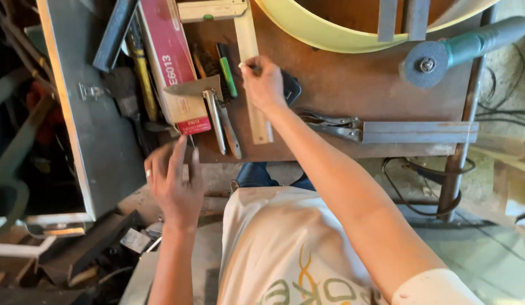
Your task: Measuring, marking, and cutting metal bars using an angle grinder on a workbench.
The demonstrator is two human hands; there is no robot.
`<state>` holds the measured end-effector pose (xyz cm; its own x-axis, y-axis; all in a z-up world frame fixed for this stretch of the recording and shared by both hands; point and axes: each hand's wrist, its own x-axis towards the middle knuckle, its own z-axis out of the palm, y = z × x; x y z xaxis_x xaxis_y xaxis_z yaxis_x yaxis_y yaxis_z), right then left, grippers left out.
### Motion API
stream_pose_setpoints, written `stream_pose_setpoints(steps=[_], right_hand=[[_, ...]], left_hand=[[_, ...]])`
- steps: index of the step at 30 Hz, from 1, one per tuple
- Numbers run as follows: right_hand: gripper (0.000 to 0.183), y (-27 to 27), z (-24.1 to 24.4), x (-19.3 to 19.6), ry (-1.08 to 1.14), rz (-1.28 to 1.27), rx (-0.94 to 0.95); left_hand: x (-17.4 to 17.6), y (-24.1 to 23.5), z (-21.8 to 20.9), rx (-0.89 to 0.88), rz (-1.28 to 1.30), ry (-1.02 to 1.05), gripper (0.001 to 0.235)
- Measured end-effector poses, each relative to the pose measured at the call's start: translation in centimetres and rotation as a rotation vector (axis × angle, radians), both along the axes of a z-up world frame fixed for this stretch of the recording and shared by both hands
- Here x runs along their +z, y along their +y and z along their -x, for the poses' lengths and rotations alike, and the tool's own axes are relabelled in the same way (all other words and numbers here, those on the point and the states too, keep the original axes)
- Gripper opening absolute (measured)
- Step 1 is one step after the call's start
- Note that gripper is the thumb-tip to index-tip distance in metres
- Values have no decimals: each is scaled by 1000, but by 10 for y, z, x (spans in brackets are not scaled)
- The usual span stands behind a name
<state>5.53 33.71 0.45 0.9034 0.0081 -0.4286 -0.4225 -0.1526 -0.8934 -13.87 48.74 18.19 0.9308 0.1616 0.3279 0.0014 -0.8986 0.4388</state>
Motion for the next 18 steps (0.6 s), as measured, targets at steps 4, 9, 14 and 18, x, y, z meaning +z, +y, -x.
stream_pose_setpoints(steps=[4, 9, 14, 18], right_hand=[[23, 22, -15, -28, -236, 329, -89], [50, 0, 37, 71, -523, 766, 110], [15, -133, 93, 130, -501, 346, 380], [17, -287, 70, 173, -492, 658, 157]], left_hand=[[-32, 20, 23, -63, 47, 53, 41], [-49, 7, 16, -74, 82, 189, 30], [-54, -11, -22, -185, 103, 215, 20], [-52, -43, -53, -199, 87, 156, 12]])
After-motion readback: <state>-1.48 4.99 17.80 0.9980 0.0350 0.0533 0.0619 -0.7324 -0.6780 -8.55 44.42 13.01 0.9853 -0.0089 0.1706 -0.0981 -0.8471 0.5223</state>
